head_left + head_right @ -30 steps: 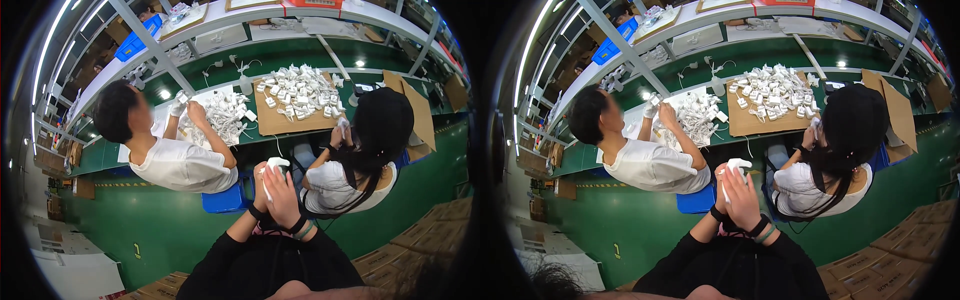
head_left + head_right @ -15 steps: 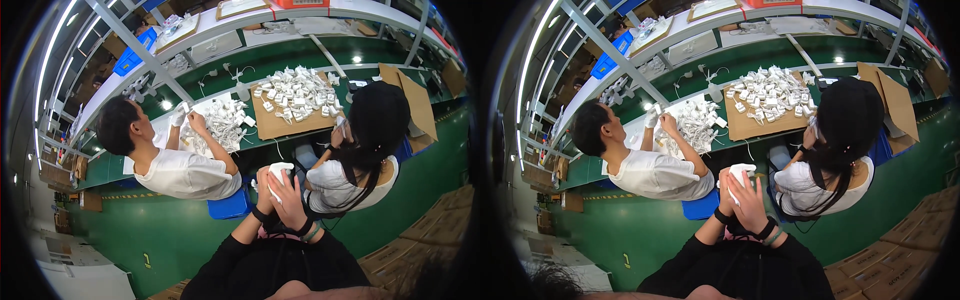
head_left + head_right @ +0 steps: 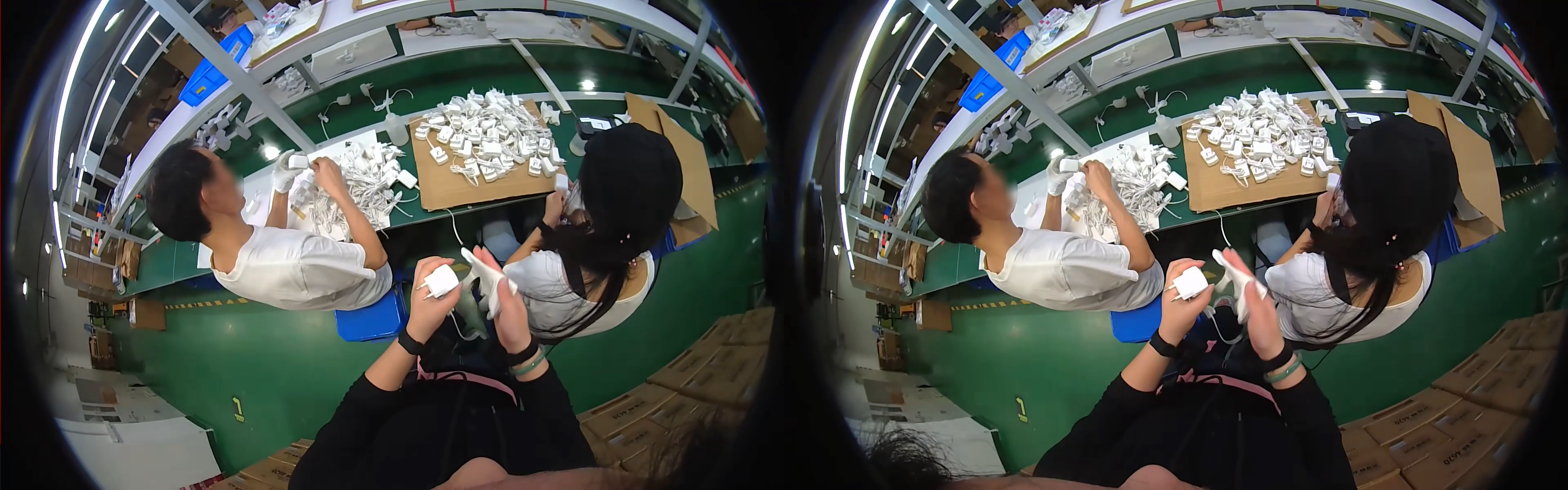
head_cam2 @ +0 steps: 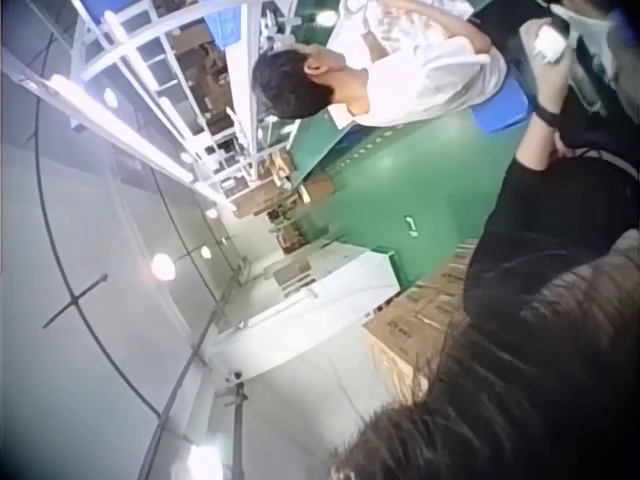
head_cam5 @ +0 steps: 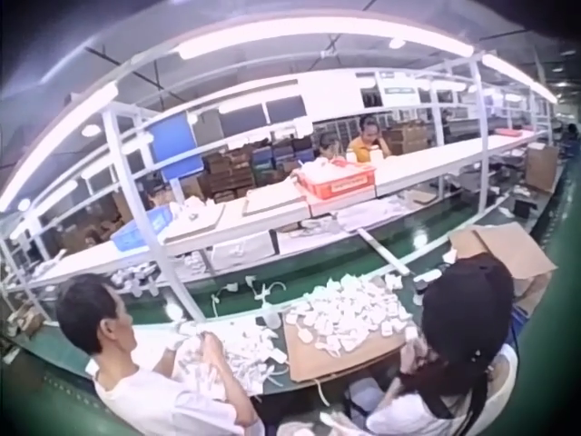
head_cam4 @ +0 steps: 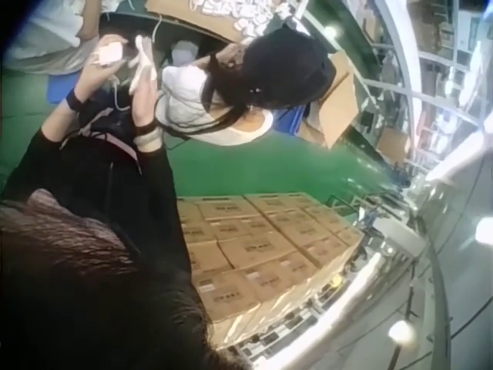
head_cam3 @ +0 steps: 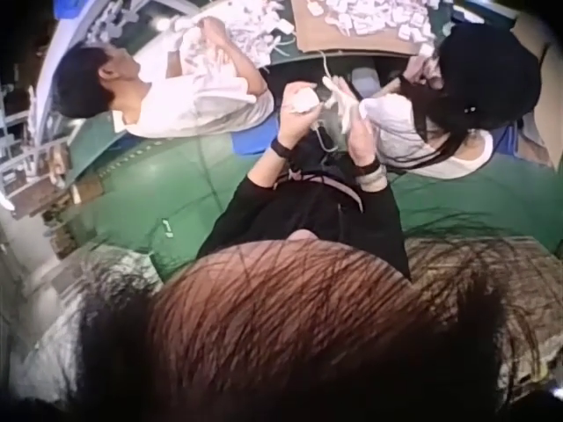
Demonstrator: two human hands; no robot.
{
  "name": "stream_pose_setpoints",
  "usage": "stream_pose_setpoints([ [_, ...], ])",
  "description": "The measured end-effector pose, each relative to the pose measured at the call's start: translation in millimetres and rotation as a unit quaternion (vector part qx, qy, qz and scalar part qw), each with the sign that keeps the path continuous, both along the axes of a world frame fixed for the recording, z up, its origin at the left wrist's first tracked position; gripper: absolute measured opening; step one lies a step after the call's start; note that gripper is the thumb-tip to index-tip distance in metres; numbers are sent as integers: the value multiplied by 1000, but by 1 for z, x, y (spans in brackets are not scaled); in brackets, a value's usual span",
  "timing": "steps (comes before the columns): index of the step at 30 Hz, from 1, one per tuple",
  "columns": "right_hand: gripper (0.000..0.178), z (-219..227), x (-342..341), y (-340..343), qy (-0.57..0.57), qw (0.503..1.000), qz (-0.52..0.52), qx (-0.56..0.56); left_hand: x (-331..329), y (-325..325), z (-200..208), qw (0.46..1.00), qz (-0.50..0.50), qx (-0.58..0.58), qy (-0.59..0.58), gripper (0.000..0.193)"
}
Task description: The person wipes a power adapter with a cloth, places it on a cardboard sheet, and then squeezes liquid from a bottle onto the cloth to continue cleaning more adapters.
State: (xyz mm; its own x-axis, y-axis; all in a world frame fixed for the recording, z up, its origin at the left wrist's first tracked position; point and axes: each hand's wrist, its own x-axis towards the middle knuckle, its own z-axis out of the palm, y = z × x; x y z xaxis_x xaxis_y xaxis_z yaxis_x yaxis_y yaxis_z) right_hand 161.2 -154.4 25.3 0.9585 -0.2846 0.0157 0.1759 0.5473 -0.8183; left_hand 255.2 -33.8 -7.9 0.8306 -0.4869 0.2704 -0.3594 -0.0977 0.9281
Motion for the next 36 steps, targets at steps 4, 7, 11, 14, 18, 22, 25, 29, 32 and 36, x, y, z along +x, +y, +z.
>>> stream_pose_setpoints([
  [4, 44, 5, -3, 15, -32, 902, -29, -430, 1, -3, 4, 995, -4, 38, -91, 43],
  [7, 44, 7, 1, 19, -21, 787, -39, -615, -2, -3, 6, 994, 3, 51, -100, 43],
  [11, 44, 6, 1, 27, 10, 762, -76, -643, 0, -2, 6, 997, 18, 42, -55, 42],
  [14, 42, 5, -2, 33, 16, 771, -93, -630, 2, 0, 4, 998, 26, 39, -42, 41],
  [18, 43, 7, 1, 33, 2, 752, -103, -651, -6, 4, 10, 998, -19, 42, -33, 41],
  [22, 42, 14, -5, 37, -1, 770, -84, -632, 1, 9, 20, 997, 4, 49, -59, 41],
  [25, 41, 23, 0, 32, -10, 757, -112, -644, -9, 7, 31, 998, -61, 20, 20, 41],
  [29, 42, 22, -8, 39, -3, 783, -98, -614, 0, 13, 23, 994, -39, 47, -94, 40],
  [32, 42, 28, -14, 37, -15, 796, -92, -598, 0, 13, 37, 993, -36, 48, -100, 40],
  [36, 44, 22, -35, 28, -22, 905, -80, -418, 0, 13, 53, 993, -31, 41, -110, 40],
])
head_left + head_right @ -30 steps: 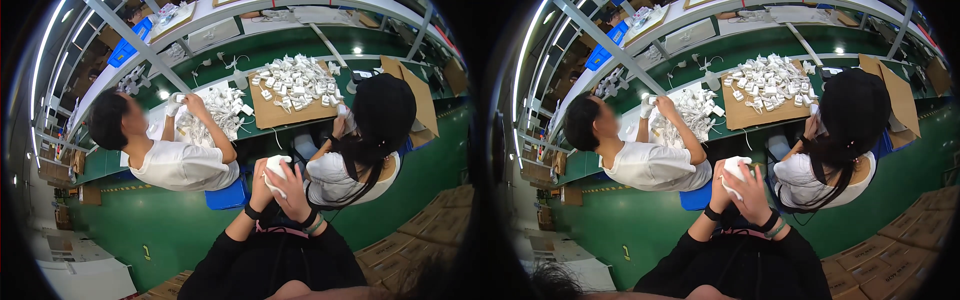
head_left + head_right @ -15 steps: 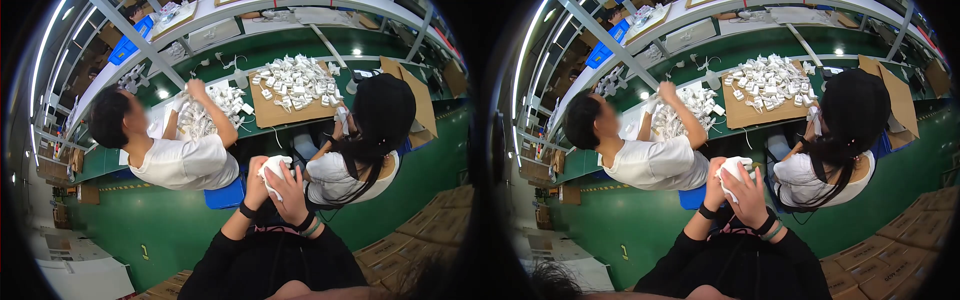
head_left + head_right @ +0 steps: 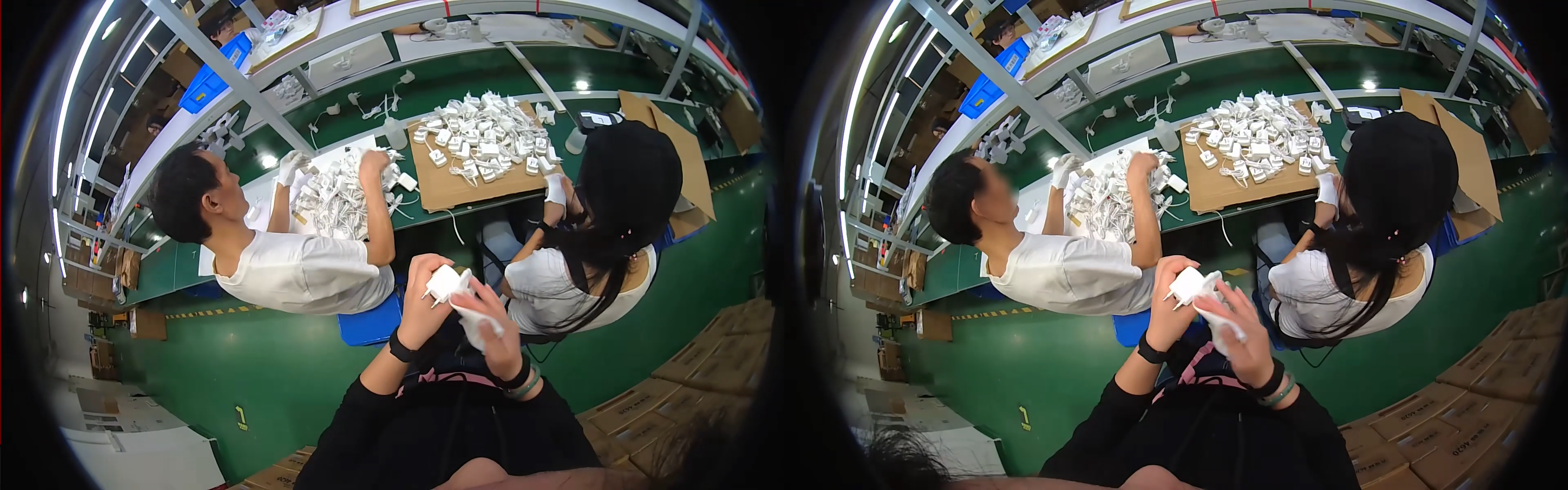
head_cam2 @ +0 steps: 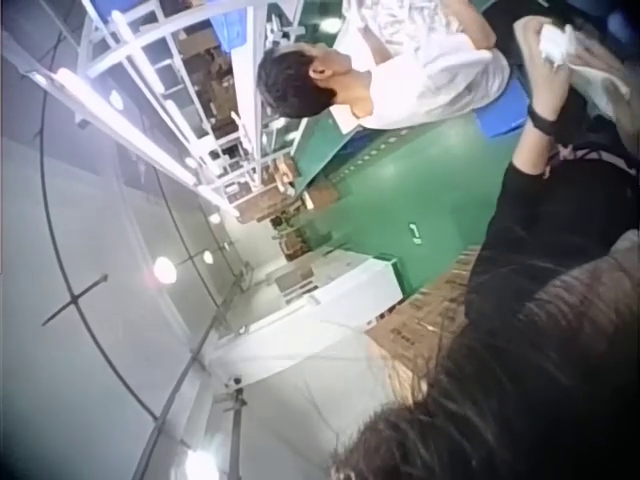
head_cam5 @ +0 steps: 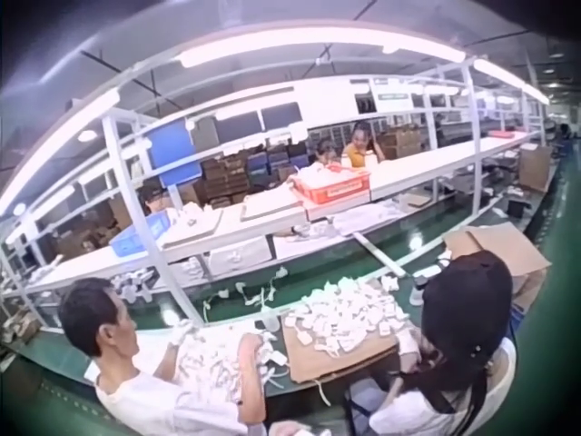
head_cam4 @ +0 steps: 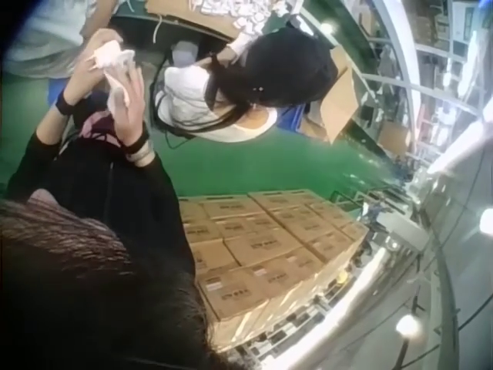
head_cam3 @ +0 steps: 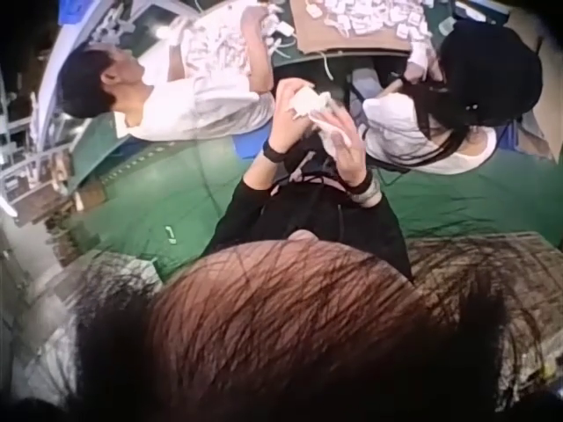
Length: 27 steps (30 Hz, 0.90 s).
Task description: The person wipes a power adapter with a cloth, places it on a cardboard sheet, and then squeezes liquid from a bottle onto the cloth to continue cleaning more adapters.
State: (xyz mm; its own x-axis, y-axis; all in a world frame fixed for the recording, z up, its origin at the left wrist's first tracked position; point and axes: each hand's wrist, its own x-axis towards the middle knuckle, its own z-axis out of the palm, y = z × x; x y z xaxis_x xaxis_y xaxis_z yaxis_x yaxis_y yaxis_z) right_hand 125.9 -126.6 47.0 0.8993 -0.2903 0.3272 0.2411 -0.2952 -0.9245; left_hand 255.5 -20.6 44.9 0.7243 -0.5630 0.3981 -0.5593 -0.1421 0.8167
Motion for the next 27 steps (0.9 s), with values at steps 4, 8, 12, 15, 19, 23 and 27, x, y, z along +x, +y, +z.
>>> stream_pose_setpoints([
  [4, 54, -1, -1, -3, 3, 948, -20, 318, -4, 3, 14, 1000, 1, -23, 1, 42],
  [8, 62, 2, -4, 3, -57, 923, -83, 372, -11, 5, 21, 999, -5, -36, 19, 44],
  [12, 67, 8, -2, 11, -153, 941, -104, 283, -15, 6, 21, 997, -12, -49, 62, 43],
  [15, 65, 22, -1, 7, -167, 970, -87, 153, -22, 6, 21, 989, -24, -69, 131, 44],
  [19, 57, 35, -4, 4, -119, 990, -54, -54, -28, 5, 19, 972, -36, -93, 214, 45],
  [23, 52, 33, -8, 9, -101, 985, -65, -125, -30, 4, 16, 979, -30, -87, 181, 47],
  [27, 47, 27, -10, 13, -81, 957, -80, -267, -31, 1, 15, 982, -19, -86, 165, 47],
])
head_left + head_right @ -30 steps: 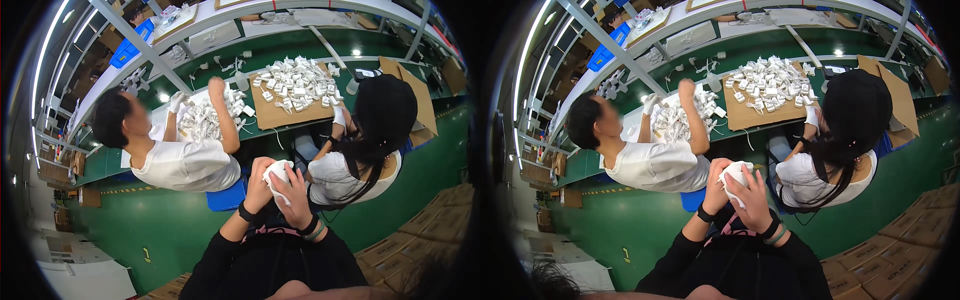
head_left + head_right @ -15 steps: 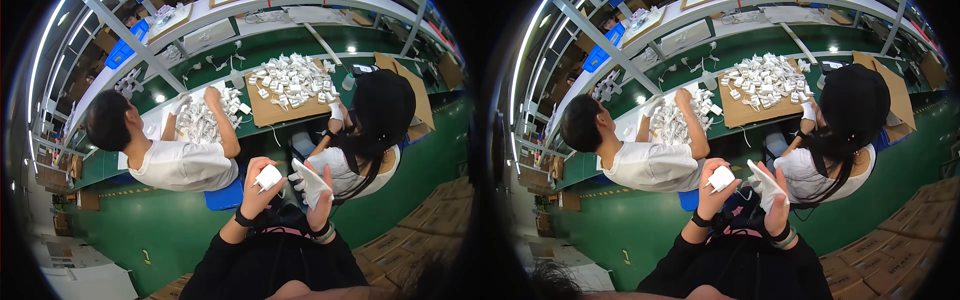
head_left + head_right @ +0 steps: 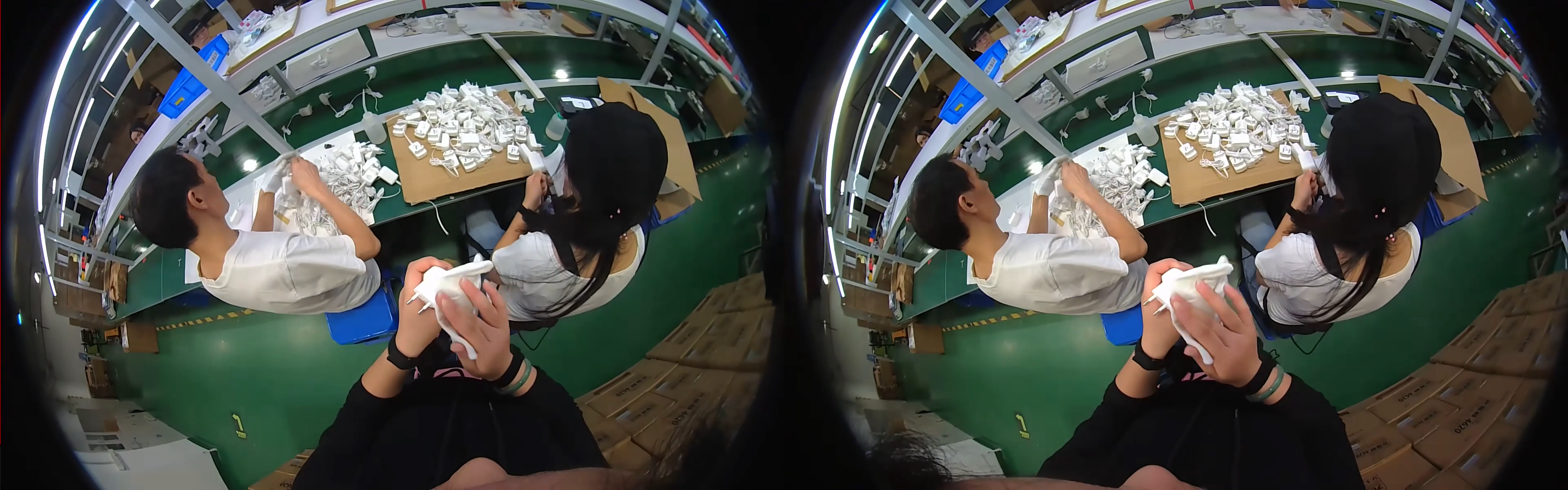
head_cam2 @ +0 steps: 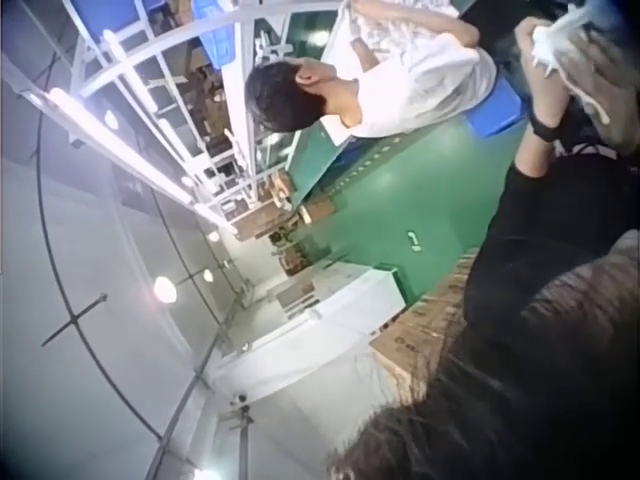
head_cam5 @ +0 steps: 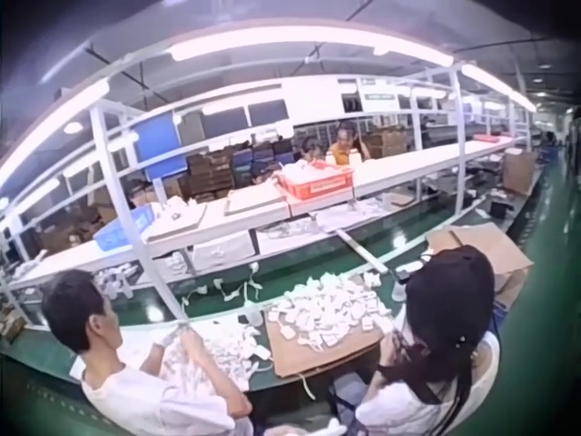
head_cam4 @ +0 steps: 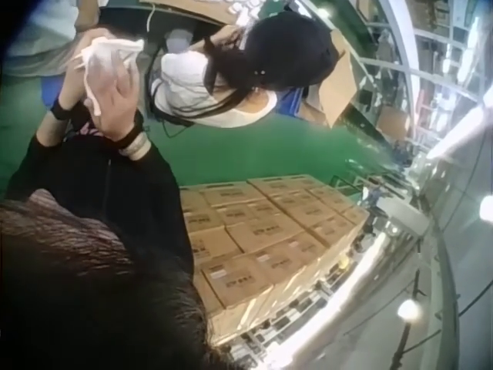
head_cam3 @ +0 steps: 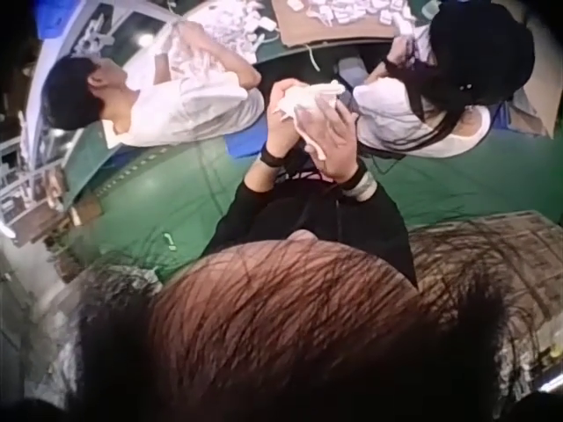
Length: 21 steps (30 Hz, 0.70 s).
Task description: The person wipes a power adapter with a cloth, places it on a cardboard sheet, and then squeezes liquid from a bottle onto the cloth to continue cleaning more adapters.
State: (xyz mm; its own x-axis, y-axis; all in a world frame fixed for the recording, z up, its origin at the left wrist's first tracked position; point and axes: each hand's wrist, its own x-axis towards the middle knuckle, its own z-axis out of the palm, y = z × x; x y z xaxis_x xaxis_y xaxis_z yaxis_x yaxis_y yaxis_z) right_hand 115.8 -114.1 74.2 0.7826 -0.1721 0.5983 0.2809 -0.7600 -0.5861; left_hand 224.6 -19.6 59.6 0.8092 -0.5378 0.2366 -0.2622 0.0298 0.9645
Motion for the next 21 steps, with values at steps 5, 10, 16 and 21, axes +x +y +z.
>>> stream_pose_setpoints([
  [5, 45, -2, -1, 5, 33, 999, -8, -7, -4, -2, -3, 999, 20, 19, -37, 48],
  [10, 37, 1, 7, 4, 25, 999, 8, 40, -11, -7, -11, 998, 11, 31, -46, 51],
  [16, 39, -1, 7, 3, 26, 1000, 1, -17, -11, -5, -18, 1000, 24, 11, 10, 49],
  [21, 42, 4, 16, -2, 45, 996, -38, -69, -8, -6, -17, 994, 15, 75, -77, 47],
])
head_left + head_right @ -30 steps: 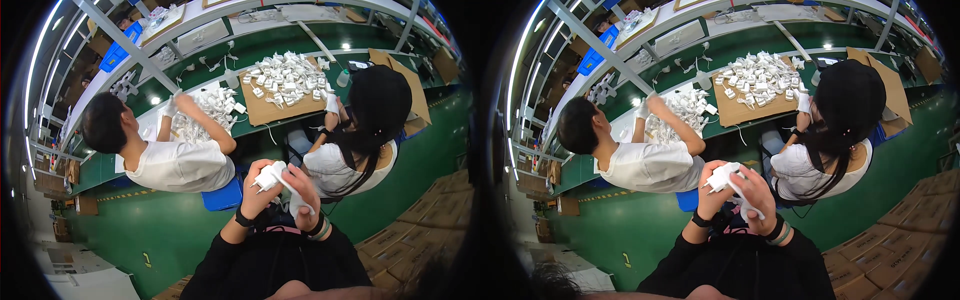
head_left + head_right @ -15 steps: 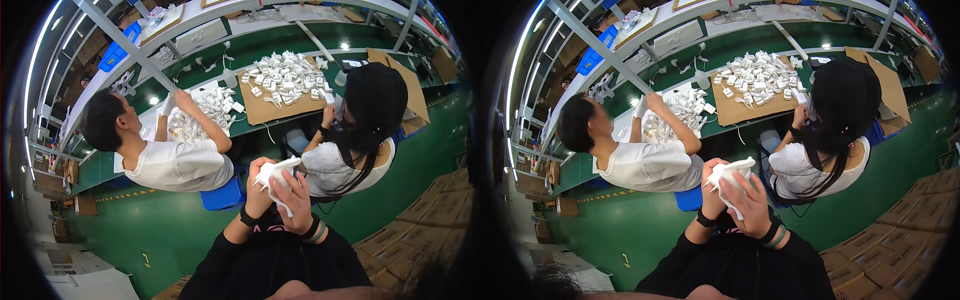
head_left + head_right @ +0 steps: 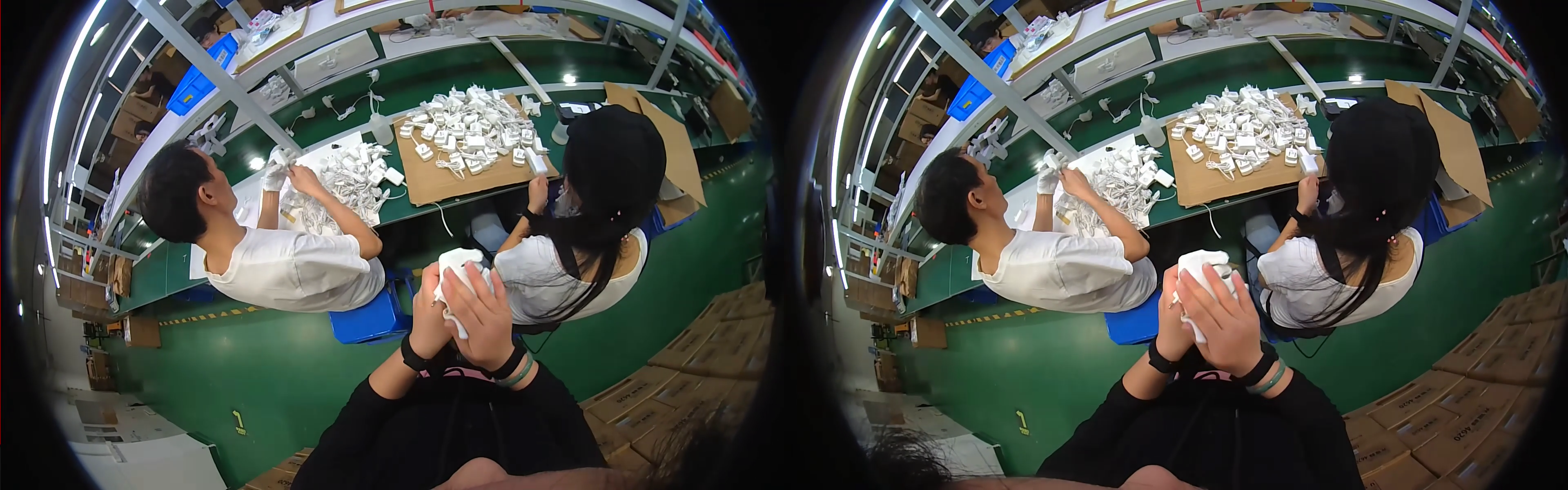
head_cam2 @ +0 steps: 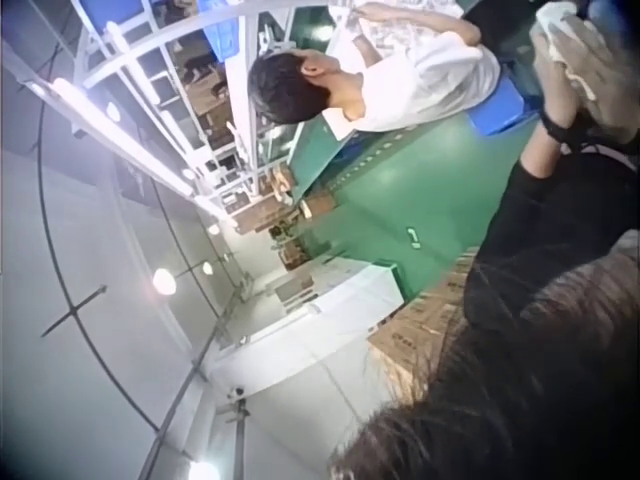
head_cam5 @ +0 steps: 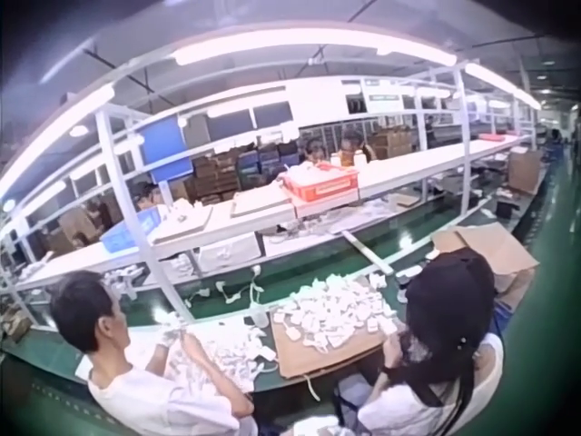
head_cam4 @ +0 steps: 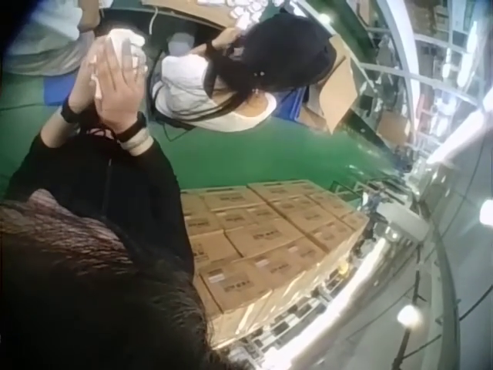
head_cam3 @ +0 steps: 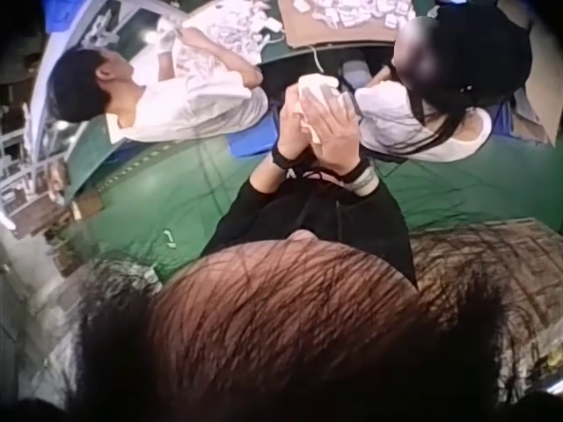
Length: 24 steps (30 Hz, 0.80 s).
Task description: The person wipes a power adapter with a cloth, places it on a cardboard sheet, and then squeezes liquid from a bottle onto the cloth to continue cleaning more adapters.
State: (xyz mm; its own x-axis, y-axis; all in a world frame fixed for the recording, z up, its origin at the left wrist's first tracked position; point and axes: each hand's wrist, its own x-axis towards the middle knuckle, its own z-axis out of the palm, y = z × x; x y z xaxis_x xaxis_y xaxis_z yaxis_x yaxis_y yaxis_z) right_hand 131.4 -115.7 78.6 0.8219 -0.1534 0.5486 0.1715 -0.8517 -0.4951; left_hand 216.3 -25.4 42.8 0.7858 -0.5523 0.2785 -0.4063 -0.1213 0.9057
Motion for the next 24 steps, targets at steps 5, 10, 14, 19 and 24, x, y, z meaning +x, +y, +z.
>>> stream_pose_setpoints([
  [5, 44, -4, -2, 8, 26, 999, 14, 20, 4, -3, -18, 961, -2, -151, 234, 45],
  [10, 46, -2, 4, 3, 21, 1000, -6, 18, 4, 1, -11, 998, -2, 26, 59, 41],
  [14, 43, -7, 1, 7, 41, 999, 5, -4, 10, -4, -9, 946, -11, -163, 280, 41],
  [19, 52, -13, -6, -9, 28, 798, 187, 572, 11, 4, 14, 960, 11, -140, 241, 43],
  [24, 65, 0, -3, -13, -56, 564, 170, 806, 9, 7, 19, 949, -11, -147, 277, 45],
])
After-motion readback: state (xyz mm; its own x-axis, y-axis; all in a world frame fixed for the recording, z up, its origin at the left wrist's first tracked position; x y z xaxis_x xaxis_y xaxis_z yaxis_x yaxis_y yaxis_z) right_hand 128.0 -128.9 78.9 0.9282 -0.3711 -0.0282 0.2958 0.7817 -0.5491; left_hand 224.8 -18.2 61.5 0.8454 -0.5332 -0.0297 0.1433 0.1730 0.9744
